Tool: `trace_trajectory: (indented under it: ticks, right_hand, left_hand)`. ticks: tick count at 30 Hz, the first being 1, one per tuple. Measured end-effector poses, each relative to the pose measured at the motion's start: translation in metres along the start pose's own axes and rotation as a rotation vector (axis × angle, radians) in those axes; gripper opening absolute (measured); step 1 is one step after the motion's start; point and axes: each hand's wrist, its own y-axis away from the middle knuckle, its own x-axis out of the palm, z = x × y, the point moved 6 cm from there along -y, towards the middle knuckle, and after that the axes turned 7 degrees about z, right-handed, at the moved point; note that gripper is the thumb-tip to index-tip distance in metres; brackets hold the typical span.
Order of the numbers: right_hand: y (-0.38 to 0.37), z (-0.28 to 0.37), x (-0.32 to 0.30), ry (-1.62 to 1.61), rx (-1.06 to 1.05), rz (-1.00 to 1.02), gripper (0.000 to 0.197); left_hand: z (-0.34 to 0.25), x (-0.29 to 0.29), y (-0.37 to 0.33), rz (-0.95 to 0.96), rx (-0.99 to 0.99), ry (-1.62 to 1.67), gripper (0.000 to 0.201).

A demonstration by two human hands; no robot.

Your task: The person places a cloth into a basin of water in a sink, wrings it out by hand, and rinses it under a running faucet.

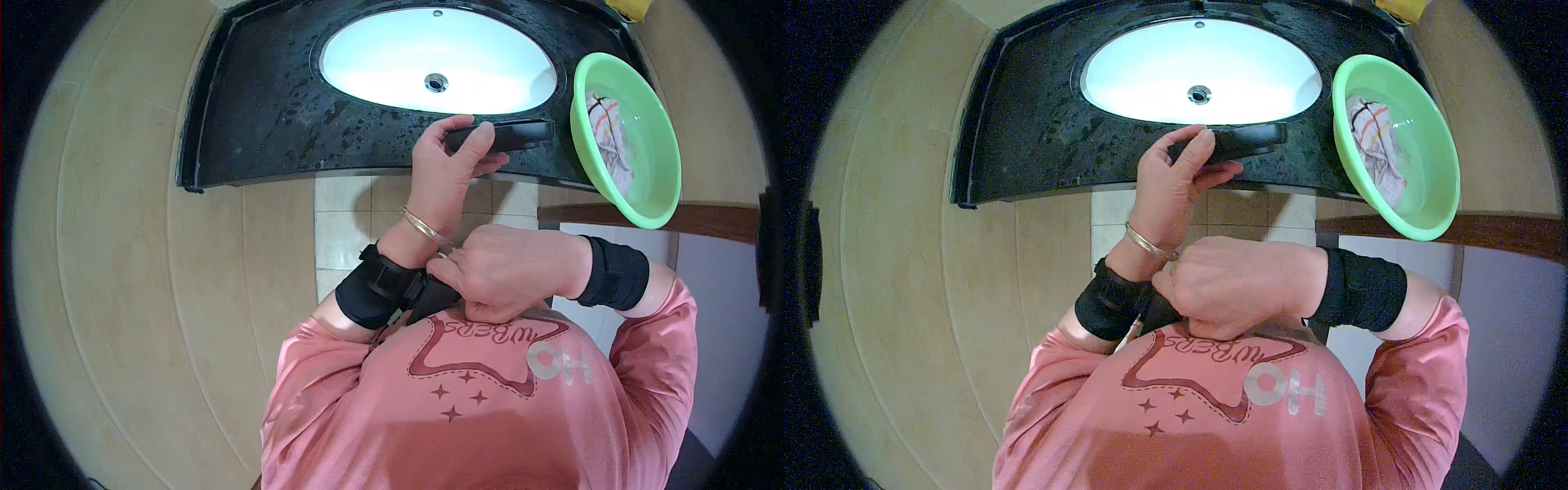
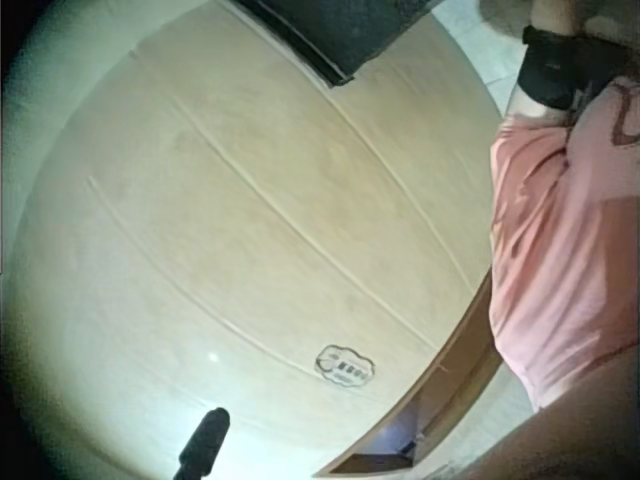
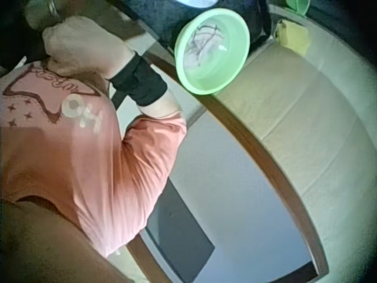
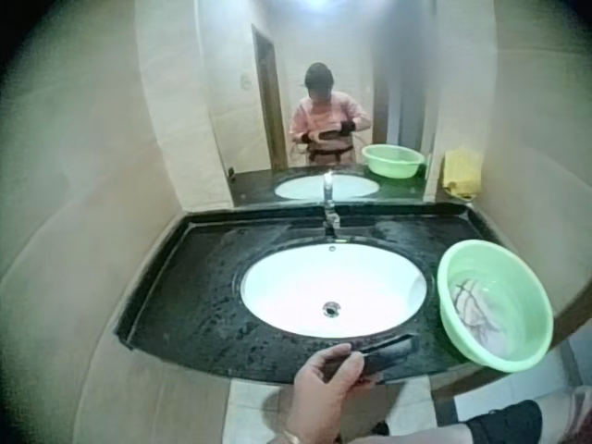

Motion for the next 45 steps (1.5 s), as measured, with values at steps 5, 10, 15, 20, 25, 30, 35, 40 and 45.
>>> trace_trajectory:
  ticks: [5, 10, 15, 20, 25, 30, 35, 40, 45]
  right_hand:
    - [-0.016, 0.017, 0.026, -0.031, 0.032, 0.052, 0.022]
    - [-0.018, 0.029, 0.026, -0.057, 0.071, 0.069, 0.022]
    - [-0.013, 0.033, 0.027, 0.051, 0.078, 0.006, 0.022]
    - [0.01, 0.025, 0.024, 0.055, 0.07, 0.02, 0.023]
    - [0.044, 0.011, 0.023, 0.061, 0.075, 0.053, 0.023]
    - [0.058, -0.002, 0.002, -0.011, 0.115, 0.09, 0.015]
    - [0.058, -0.012, 0.006, -0.149, 0.115, 0.091, 0.026]
    - [0.086, -0.027, 0.016, -0.319, 0.058, 0.137, 0.041]
    - [0.117, -0.044, 0.004, -0.47, 0.201, -0.091, 0.03]
  left_hand:
    - [0.01, -0.013, 0.032, 0.005, -0.062, 0.004, 0.043]
    - [0.0, -0.008, 0.045, 0.035, -0.064, -0.004, 0.045]
    - [-0.005, 0.002, 0.043, 0.072, -0.072, -0.021, 0.046]
    - [0.002, 0.023, 0.032, 0.092, -0.067, -0.035, 0.047]
    - [0.022, 0.052, 0.018, 0.106, -0.073, -0.061, 0.046]
    - [0.028, 0.064, 0.002, 0.089, -0.091, -0.126, 0.048]
    - [0.026, 0.064, -0.008, 0.119, -0.125, -0.157, 0.046]
    - [0.049, 0.073, -0.016, 0.069, -0.163, -0.15, 0.044]
    - [0.049, 0.063, -0.03, 0.149, 0.025, -0.437, 0.048]
